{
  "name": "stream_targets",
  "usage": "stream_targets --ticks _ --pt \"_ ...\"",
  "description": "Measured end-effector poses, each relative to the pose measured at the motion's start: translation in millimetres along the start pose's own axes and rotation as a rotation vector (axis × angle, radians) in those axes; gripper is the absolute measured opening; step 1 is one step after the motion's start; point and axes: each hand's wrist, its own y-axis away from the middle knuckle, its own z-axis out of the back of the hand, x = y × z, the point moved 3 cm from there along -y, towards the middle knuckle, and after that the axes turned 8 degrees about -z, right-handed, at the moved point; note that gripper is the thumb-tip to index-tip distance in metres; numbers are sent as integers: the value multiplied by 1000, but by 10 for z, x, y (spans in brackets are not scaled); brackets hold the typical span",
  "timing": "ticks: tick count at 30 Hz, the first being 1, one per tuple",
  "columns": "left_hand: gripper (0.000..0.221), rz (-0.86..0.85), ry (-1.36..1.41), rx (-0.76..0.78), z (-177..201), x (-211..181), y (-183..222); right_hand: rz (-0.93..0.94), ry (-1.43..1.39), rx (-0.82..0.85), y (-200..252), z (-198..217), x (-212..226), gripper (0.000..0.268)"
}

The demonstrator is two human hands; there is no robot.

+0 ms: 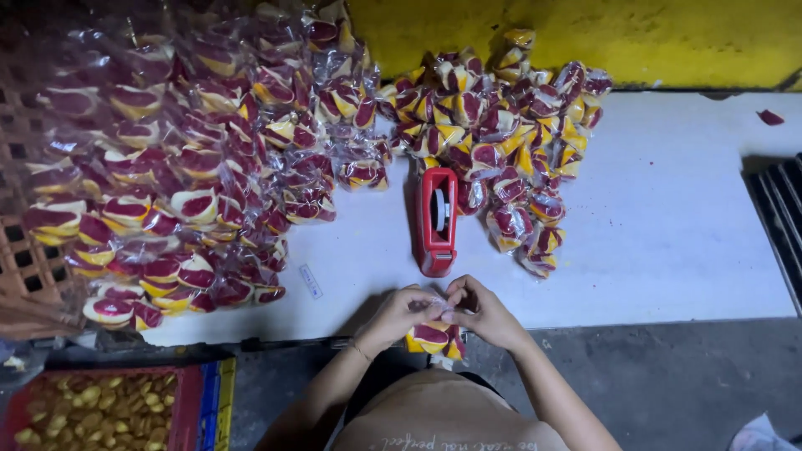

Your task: Sealing small plastic bags containing bread or snacks using a manual tape dispenser at a packaging station.

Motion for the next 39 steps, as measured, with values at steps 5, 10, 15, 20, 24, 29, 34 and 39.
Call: stream_targets --ticks 5,10,15,20,24,29,34,39 --pt "45 69 71 7 153 377 -339 372 422 -389 -145 -41 -102 22" --pt "13 -281 -663 16 171 -96 -266 570 785 -651 -210 -167 -425 11" --pt "18 -370 -694 -197 -130 755 -155 247 497 -677 -211 -313 -429 21" --pt "26 -145 -304 -406 -239 764 -161 83 272 -700 -401 -129 -575 20" --pt "25 -51 -261 -494 -204 662 -103 -94 -140 -700 -397 1 -373 44" --pt "24 -18 -359 -552 -193 486 -93 -76 4 -515 -963 232 -76 29" --pt "23 28 -410 -626 -219 422 -70 26 352 -446 -558 216 59 15" --pt "21 64 -439 -623 -362 370 -102 165 195 -269 -233 284 -19 13"
